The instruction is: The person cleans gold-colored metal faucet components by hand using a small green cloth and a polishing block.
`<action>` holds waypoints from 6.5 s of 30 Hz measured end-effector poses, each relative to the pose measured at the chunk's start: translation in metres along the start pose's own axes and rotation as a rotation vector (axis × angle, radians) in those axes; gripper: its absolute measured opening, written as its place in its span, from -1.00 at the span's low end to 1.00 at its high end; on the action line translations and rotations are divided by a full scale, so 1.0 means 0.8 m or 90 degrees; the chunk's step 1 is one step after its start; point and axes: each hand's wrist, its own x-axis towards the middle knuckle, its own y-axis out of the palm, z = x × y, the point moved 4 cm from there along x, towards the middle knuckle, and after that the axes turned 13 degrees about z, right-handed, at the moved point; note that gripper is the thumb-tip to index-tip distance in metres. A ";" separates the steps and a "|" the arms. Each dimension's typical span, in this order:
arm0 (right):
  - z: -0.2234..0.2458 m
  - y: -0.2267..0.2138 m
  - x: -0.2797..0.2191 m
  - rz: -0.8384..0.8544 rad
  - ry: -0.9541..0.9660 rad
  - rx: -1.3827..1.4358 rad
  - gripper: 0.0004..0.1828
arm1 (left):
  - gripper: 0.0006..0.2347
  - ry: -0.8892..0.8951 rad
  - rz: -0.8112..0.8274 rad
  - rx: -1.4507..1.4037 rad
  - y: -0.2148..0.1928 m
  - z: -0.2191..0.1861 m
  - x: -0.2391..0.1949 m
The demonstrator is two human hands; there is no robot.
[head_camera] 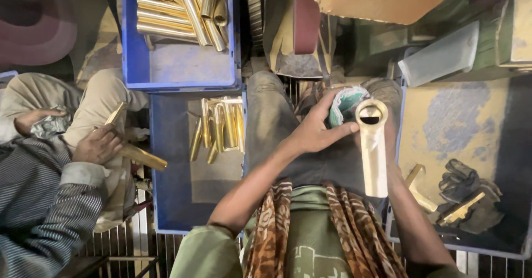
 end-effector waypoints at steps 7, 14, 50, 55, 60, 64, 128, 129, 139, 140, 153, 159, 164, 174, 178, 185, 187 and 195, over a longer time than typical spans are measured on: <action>-0.037 0.014 0.017 -0.027 -0.076 0.051 -0.58 | -0.47 -0.024 -0.070 -0.100 0.008 -0.002 -0.011; -0.024 0.026 0.044 -0.131 -0.115 0.057 -0.55 | -0.52 -0.227 -0.070 -0.322 0.002 0.053 -0.066; -0.089 0.084 0.039 0.066 -0.118 0.313 -0.52 | -0.68 -0.298 -0.134 -0.131 0.025 0.087 -0.053; -0.079 0.083 0.042 0.058 -0.127 0.297 -0.54 | -0.65 -0.283 -0.115 -0.187 0.026 0.111 -0.064; -0.067 0.080 0.047 -0.019 -0.149 0.144 -0.55 | -0.56 -0.262 -0.014 -0.161 0.023 0.085 -0.079; -0.052 0.070 0.048 -0.079 -0.150 0.035 -0.53 | -0.57 -0.298 0.100 -0.157 0.024 0.062 -0.085; -0.020 0.003 0.190 0.258 -0.205 -0.541 -0.45 | -0.62 -0.134 -0.190 -0.588 -0.134 0.246 0.006; -0.019 0.003 0.191 0.259 -0.206 -0.543 -0.45 | -0.62 -0.132 -0.190 -0.589 -0.133 0.248 0.005; -0.015 0.011 0.200 0.314 -0.179 -0.537 -0.48 | -0.64 -0.140 -0.204 -0.582 -0.136 0.269 -0.001; -0.016 0.011 0.199 0.318 -0.162 -0.537 -0.48 | -0.65 -0.153 -0.214 -0.577 -0.136 0.272 -0.003; -0.038 0.027 0.179 0.359 -0.152 -0.475 -0.40 | -0.61 -0.197 -0.225 -0.517 -0.135 0.251 -0.041; -0.006 0.037 0.111 0.375 -0.048 -0.495 -0.37 | -0.61 -0.278 -0.170 -0.452 -0.084 0.150 -0.141; 0.048 0.005 0.064 0.282 -0.288 -0.301 -0.41 | -0.63 -0.157 -0.161 -0.566 -0.070 0.112 -0.185; -0.025 -0.005 0.051 0.119 -0.091 -0.112 -0.51 | -0.49 -0.122 -0.174 -0.443 -0.086 0.047 -0.098; -0.056 0.013 0.057 0.192 -0.018 0.119 -0.43 | -0.59 -0.144 -0.143 -0.317 -0.063 0.031 -0.086; -0.049 0.025 0.066 0.172 -0.033 0.127 -0.61 | -0.71 -0.164 -0.249 -0.010 0.009 0.003 -0.123; -0.031 0.027 0.077 0.192 -0.120 0.124 -0.59 | -0.72 -0.167 -0.252 0.042 0.022 -0.004 -0.130; 0.009 0.024 0.082 0.313 -0.163 0.212 -0.52 | -0.67 -0.211 -0.140 -0.079 0.034 0.002 -0.136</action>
